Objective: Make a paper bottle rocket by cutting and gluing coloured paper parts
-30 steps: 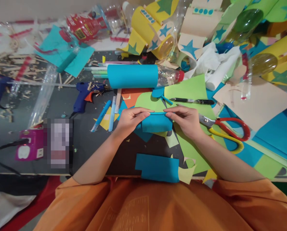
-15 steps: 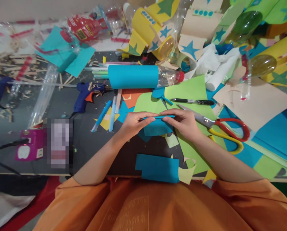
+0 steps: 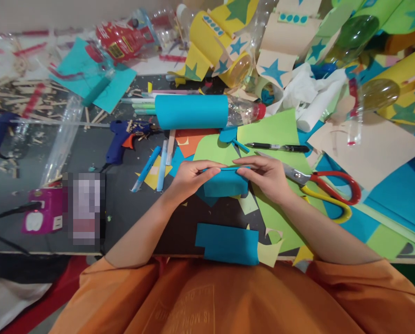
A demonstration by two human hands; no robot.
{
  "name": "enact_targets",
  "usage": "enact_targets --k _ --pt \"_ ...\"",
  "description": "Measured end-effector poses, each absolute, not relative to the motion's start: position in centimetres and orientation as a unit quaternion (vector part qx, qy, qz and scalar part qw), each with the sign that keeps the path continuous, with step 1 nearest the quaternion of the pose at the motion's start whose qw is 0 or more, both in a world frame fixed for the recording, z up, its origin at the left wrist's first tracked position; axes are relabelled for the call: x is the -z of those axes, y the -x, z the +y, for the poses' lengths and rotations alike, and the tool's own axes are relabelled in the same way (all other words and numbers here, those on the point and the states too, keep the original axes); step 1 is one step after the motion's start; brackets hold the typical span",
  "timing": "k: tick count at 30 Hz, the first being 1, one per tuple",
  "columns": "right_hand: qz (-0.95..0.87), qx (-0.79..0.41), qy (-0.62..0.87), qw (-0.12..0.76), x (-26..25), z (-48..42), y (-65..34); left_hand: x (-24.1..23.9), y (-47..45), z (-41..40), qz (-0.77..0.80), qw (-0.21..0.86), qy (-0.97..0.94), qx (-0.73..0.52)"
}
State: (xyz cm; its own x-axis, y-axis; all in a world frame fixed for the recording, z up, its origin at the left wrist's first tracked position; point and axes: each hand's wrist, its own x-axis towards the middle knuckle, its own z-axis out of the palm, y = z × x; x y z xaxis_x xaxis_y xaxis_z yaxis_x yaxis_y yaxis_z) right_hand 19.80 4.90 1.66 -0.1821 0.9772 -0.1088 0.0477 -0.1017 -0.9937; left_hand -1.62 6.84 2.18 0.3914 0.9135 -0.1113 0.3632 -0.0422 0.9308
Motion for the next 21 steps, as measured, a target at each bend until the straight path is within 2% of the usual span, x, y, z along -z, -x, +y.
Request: enact_targets --k 14,21 --pt "-0.559 -0.516 0.505 0.409 -1.44 4.73 -19.56 -2.30 1.29 6.77 0.490 0.524 -0.639 -0.277" --pt "-0.542 -0.540 0.503 0.402 -1.54 4.54 -19.35 -1.88 1.13 6.36 0.487 0.485 -0.670 -0.281"
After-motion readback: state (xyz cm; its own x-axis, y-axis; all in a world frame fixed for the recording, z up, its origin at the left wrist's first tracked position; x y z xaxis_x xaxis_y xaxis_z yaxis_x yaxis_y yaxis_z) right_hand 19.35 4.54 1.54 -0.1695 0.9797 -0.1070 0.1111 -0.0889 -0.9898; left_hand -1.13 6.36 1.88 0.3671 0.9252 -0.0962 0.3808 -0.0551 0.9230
